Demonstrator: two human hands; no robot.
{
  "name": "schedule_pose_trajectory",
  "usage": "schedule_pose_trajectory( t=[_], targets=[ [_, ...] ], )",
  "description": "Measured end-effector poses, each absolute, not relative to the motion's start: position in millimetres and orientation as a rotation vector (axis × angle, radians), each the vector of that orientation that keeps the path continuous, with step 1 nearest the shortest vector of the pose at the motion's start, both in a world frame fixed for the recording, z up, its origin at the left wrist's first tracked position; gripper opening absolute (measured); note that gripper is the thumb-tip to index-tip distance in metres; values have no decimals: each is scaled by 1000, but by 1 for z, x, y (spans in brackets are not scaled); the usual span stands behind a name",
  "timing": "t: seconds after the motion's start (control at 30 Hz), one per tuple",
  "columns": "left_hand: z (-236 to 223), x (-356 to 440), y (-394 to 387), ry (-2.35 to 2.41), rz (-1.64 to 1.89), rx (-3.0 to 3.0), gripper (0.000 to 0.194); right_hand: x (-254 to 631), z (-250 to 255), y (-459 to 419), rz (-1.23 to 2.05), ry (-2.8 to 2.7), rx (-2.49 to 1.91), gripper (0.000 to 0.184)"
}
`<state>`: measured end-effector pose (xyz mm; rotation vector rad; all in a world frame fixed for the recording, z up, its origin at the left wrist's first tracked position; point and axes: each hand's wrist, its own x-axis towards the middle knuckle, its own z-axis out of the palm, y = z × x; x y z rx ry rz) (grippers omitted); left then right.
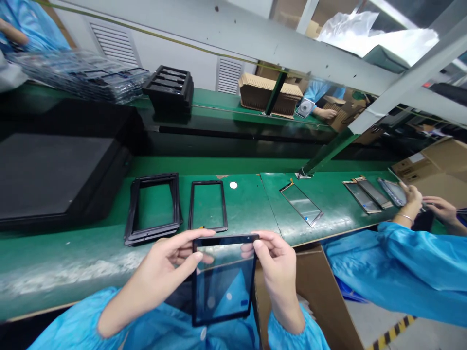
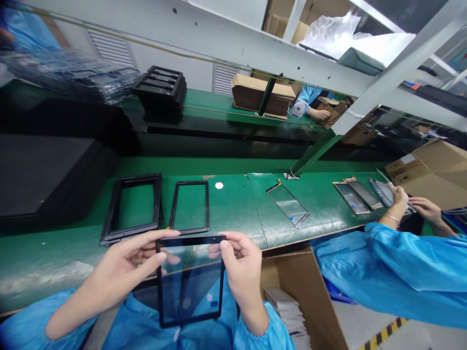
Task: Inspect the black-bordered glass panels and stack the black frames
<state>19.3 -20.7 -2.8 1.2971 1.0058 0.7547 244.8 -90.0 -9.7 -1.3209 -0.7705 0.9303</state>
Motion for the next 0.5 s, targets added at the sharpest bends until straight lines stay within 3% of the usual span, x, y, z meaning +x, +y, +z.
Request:
schedule_pose_trajectory(
  t=[0.27,0.5],
  targets=[
    [2,16,-25,1018,672,1255,44,252,-11,-84,1014,-827,-1279,25],
    [6,19,-30,1059,717,1165,36,242,-14,-79,914,-804,-1367,27]
  ],
)
